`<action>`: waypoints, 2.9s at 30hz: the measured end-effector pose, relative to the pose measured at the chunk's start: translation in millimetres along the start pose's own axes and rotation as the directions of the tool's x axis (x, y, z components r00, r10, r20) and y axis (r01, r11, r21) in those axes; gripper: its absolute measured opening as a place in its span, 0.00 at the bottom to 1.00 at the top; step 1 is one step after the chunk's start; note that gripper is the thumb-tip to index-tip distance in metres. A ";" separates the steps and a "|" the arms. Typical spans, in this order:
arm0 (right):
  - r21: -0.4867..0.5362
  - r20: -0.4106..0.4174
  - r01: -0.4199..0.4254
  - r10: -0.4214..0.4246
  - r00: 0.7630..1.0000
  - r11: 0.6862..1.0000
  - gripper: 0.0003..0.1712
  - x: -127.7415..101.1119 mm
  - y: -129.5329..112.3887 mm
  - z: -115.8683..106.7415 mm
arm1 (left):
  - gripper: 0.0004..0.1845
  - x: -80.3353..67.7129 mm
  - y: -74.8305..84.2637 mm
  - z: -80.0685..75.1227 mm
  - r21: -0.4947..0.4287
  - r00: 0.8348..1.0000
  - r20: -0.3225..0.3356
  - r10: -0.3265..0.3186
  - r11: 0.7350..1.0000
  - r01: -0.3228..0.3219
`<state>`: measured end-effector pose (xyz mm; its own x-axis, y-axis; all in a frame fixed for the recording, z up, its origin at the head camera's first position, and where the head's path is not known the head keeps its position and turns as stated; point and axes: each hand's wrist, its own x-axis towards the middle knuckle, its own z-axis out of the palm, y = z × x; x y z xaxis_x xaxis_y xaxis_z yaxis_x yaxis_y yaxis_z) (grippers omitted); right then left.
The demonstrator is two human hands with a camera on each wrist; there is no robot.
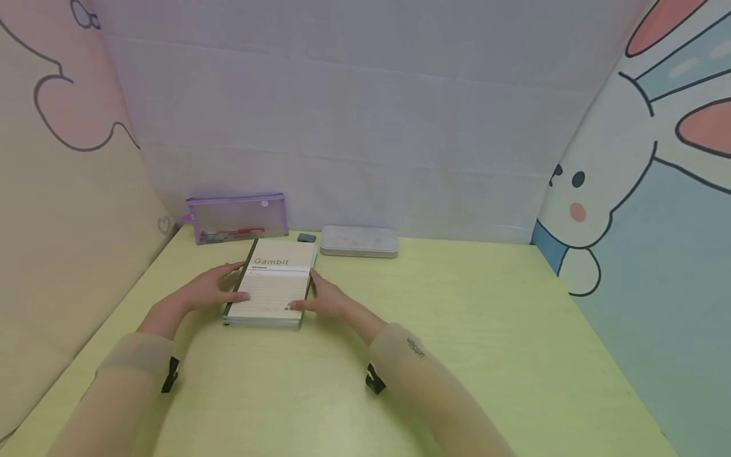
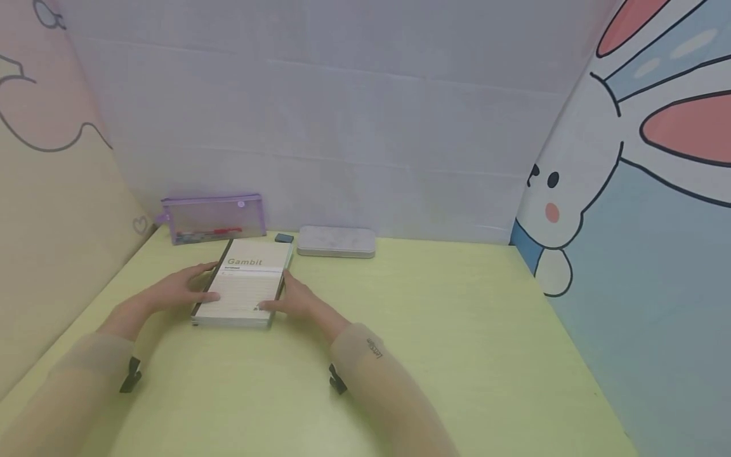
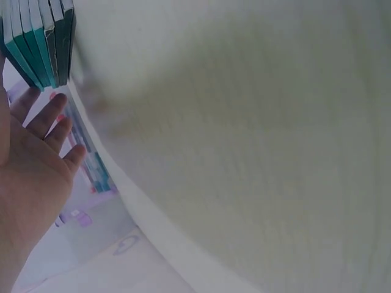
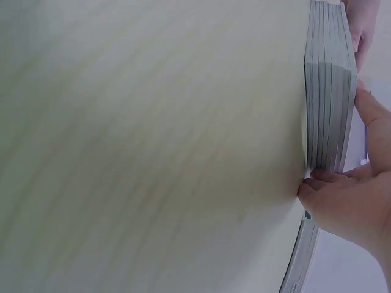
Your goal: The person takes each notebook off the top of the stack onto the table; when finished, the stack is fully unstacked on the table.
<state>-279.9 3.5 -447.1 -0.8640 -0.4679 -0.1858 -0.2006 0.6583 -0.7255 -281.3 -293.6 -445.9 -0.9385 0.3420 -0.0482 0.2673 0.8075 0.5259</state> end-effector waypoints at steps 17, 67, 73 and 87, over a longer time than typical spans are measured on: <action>0.006 -0.002 0.015 -0.015 1.000 1.000 0.59 -0.9 5.3 0.4 | 0.54 1.1 6.9 -1.0 -0.032 1.000 0.012 0.006 0.999 -0.006; 0.072 -0.332 0.254 -0.217 0.918 0.964 0.50 -42.0 19.2 -107.3 | 0.47 31.0 108.9 -28.1 -0.092 0.961 -0.207 0.181 0.975 -0.203; 0.001 -0.328 0.226 -0.213 0.920 0.974 0.53 -51.3 28.3 -120.7 | 0.49 40.2 117.0 -20.8 -0.160 0.962 -0.173 0.211 0.958 -0.239; 0.025 -0.234 0.141 -0.131 0.963 0.990 0.54 -69.4 73.7 -128.9 | 0.50 68.2 125.5 19.5 -0.225 0.971 -0.060 0.231 0.945 -0.239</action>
<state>-294.3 160.5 -402.3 -0.9140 -0.3995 0.0711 -0.3086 0.5705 -0.7611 -307.5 -159.6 -399.7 -0.8627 0.4899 0.1255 0.4272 0.5733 0.6992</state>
